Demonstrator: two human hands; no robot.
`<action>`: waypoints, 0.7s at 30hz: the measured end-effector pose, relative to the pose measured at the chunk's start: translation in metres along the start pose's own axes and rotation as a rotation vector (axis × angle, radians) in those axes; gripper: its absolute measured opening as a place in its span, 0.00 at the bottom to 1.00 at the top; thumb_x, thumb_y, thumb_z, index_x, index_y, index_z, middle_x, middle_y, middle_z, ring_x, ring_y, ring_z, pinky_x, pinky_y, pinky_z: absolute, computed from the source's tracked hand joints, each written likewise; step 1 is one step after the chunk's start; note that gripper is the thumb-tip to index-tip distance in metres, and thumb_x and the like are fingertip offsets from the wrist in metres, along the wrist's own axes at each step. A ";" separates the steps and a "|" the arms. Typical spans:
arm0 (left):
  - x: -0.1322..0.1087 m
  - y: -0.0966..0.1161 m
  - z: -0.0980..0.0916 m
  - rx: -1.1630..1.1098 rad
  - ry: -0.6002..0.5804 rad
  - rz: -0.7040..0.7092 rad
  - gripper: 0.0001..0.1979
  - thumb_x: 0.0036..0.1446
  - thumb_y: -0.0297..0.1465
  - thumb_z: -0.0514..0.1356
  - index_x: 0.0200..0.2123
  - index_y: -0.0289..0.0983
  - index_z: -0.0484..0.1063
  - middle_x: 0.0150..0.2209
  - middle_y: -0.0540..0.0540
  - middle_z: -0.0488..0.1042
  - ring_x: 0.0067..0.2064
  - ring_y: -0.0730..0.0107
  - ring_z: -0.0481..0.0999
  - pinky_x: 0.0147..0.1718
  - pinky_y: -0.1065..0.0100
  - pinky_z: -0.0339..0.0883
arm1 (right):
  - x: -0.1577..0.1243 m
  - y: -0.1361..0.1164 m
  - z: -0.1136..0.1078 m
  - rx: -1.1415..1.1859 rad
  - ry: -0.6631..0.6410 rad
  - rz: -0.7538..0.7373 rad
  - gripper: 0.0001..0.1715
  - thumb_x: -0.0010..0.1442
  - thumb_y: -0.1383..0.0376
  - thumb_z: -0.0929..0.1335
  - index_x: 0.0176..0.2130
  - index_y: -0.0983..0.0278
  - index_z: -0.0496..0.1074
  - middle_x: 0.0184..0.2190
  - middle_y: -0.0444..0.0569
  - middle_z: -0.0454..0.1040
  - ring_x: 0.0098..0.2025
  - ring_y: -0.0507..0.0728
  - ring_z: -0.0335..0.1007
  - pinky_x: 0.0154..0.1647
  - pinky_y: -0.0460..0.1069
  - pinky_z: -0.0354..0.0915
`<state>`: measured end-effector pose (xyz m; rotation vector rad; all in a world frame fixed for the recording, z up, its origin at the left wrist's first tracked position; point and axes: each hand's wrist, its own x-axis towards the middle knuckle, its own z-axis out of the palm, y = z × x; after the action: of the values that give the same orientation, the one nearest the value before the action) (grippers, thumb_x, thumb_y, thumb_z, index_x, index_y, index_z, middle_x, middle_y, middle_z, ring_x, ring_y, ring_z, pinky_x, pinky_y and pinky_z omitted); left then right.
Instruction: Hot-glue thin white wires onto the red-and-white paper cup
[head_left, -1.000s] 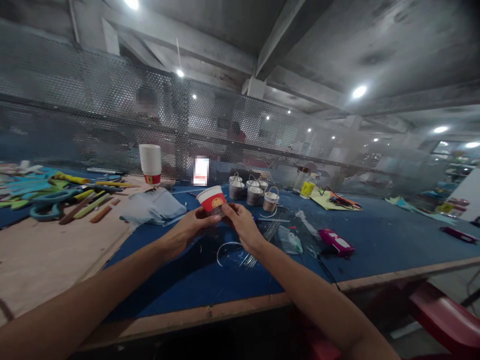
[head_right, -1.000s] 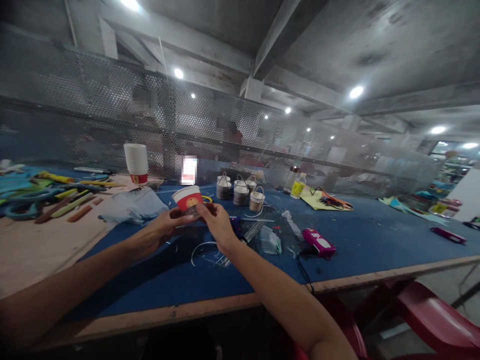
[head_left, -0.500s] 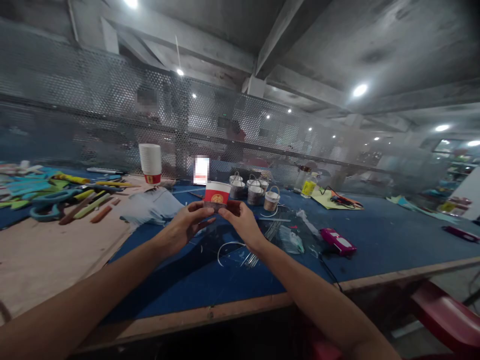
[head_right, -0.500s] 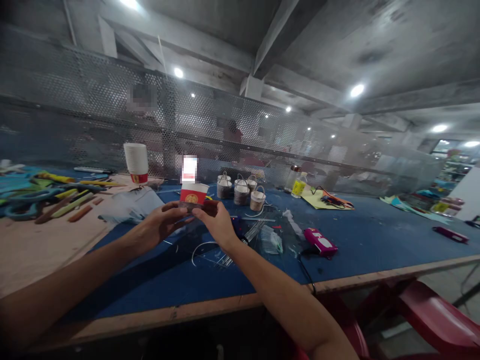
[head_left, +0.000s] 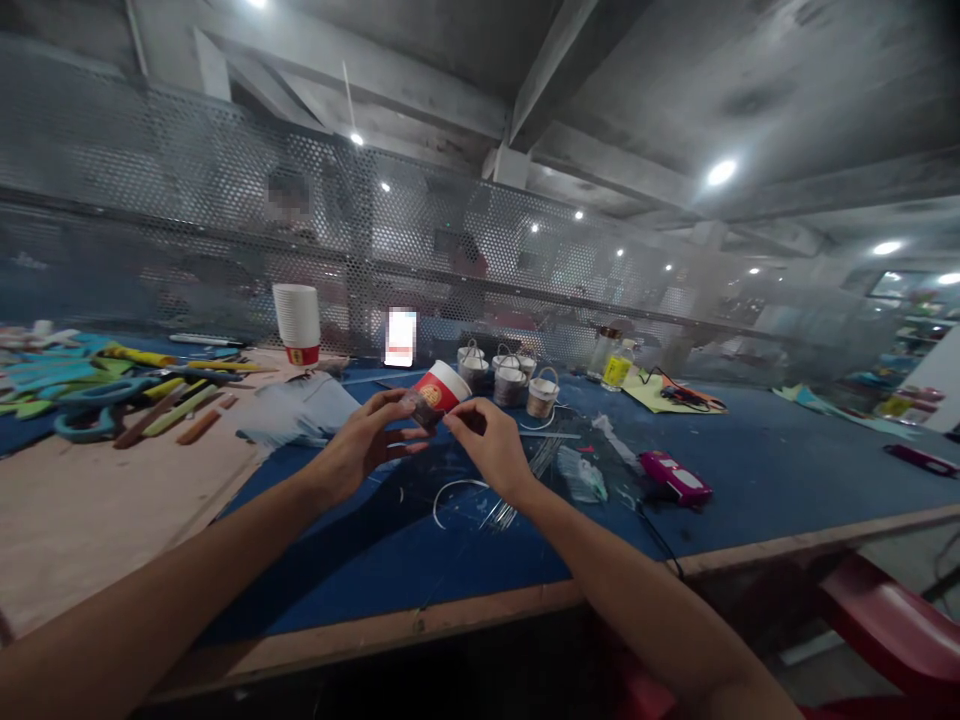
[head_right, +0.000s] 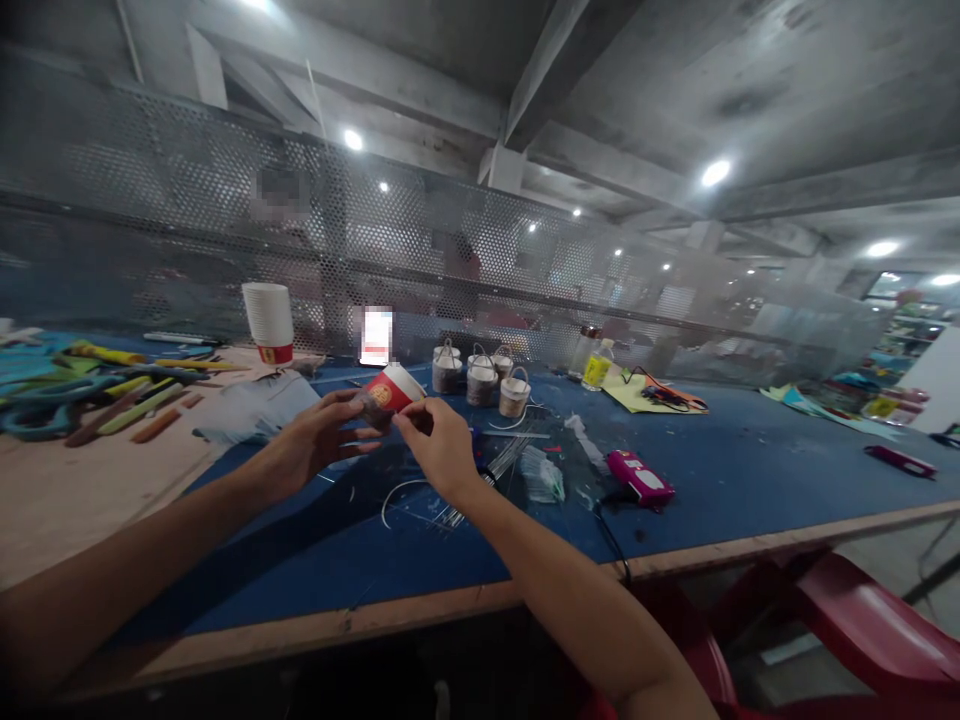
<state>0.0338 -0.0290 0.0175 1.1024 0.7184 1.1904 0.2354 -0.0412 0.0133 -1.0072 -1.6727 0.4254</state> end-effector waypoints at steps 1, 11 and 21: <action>0.000 0.000 0.000 0.006 -0.009 -0.006 0.21 0.56 0.37 0.73 0.51 0.42 0.73 0.48 0.43 0.83 0.43 0.59 0.86 0.47 0.58 0.81 | 0.000 0.000 0.000 0.002 0.001 -0.001 0.10 0.64 0.56 0.73 0.37 0.60 0.77 0.35 0.46 0.80 0.37 0.56 0.75 0.43 0.50 0.70; -0.003 0.000 0.005 0.083 0.040 0.050 0.21 0.51 0.34 0.76 0.47 0.39 0.76 0.46 0.42 0.83 0.45 0.58 0.86 0.47 0.59 0.81 | 0.000 0.003 0.000 -0.015 -0.004 -0.038 0.10 0.65 0.56 0.73 0.36 0.60 0.78 0.35 0.46 0.80 0.37 0.56 0.76 0.43 0.49 0.69; -0.005 0.000 0.004 0.227 0.016 0.093 0.25 0.54 0.37 0.73 0.55 0.43 0.75 0.47 0.44 0.81 0.45 0.55 0.85 0.45 0.55 0.81 | 0.004 0.005 -0.006 -0.063 0.014 0.009 0.13 0.65 0.53 0.73 0.37 0.60 0.80 0.30 0.46 0.80 0.33 0.56 0.75 0.38 0.50 0.66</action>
<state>0.0364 -0.0353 0.0184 1.3284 0.8369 1.2182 0.2429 -0.0358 0.0143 -1.0621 -1.6787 0.3733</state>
